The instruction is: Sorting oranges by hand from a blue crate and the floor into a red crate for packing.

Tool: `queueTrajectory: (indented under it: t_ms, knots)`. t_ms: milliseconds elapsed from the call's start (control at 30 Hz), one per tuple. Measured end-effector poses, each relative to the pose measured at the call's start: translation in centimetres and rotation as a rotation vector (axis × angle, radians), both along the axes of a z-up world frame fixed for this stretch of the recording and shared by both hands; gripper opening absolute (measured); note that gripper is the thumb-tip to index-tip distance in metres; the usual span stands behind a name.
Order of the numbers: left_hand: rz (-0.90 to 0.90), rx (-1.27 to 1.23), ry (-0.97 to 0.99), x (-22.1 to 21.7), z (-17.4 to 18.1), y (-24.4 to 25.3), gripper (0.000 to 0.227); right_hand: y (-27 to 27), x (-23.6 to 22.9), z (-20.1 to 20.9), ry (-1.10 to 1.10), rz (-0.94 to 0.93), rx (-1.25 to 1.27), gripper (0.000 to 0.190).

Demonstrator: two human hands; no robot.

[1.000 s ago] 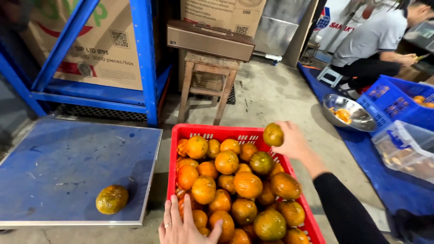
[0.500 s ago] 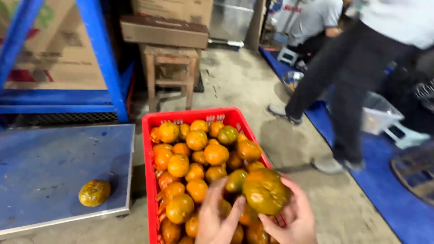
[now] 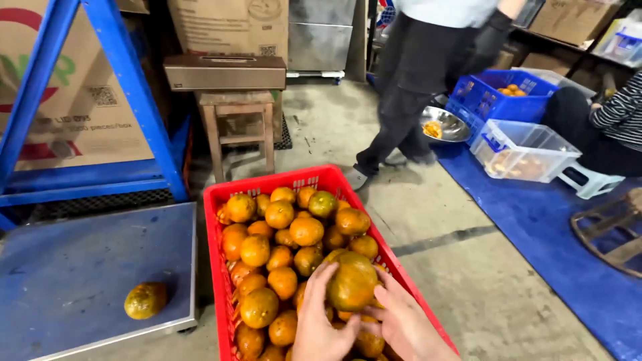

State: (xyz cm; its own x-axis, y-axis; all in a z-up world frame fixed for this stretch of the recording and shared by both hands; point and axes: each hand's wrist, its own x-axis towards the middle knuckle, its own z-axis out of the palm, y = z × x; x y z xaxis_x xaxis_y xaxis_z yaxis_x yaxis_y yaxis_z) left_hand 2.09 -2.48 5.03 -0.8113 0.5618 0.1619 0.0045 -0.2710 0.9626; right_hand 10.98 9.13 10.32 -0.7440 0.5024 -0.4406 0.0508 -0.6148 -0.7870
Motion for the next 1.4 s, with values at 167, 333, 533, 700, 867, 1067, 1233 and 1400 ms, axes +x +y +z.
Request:
queueTrajectory:
  t_ms: [167,333,533,700,867,1067,1233,1400]
  knots:
    - [0.011,-0.222,0.453,0.6,1.9,-0.3,0.093,1.3,0.1,-1.8,0.238,-0.122,-0.146,0.059]
    - [0.041,-0.321,0.422,0.1,1.2,0.6,0.096,0.8,-0.5,-1.3,0.122,-0.194,-0.283,0.064]
    - [0.178,-0.351,0.538,-0.2,0.5,0.8,0.099,-0.4,-2.1,-0.9,0.009,-0.253,-0.309,0.053]
    - [0.216,-0.319,0.643,-0.4,0.5,1.0,0.098,1.0,-2.4,-3.3,0.033,-0.254,-0.29,0.056]
    - [-0.01,-0.174,0.219,-1.3,0.1,1.1,0.091,3.9,-1.4,-6.5,0.356,-0.099,0.826,0.084]
    - [-0.475,0.36,-0.529,-1.3,-7.0,3.4,0.1,0.5,-1.1,-2.4,0.112,-0.273,1.136,0.085]
    - [-0.459,0.495,-0.825,-2.1,-0.3,0.9,0.084,0.7,-1.3,-1.9,0.236,-0.162,1.667,0.071]
    - [-0.299,0.502,-0.93,-2.4,0.4,0.6,0.053,0.0,-1.3,-2.5,0.108,0.025,1.729,0.076]
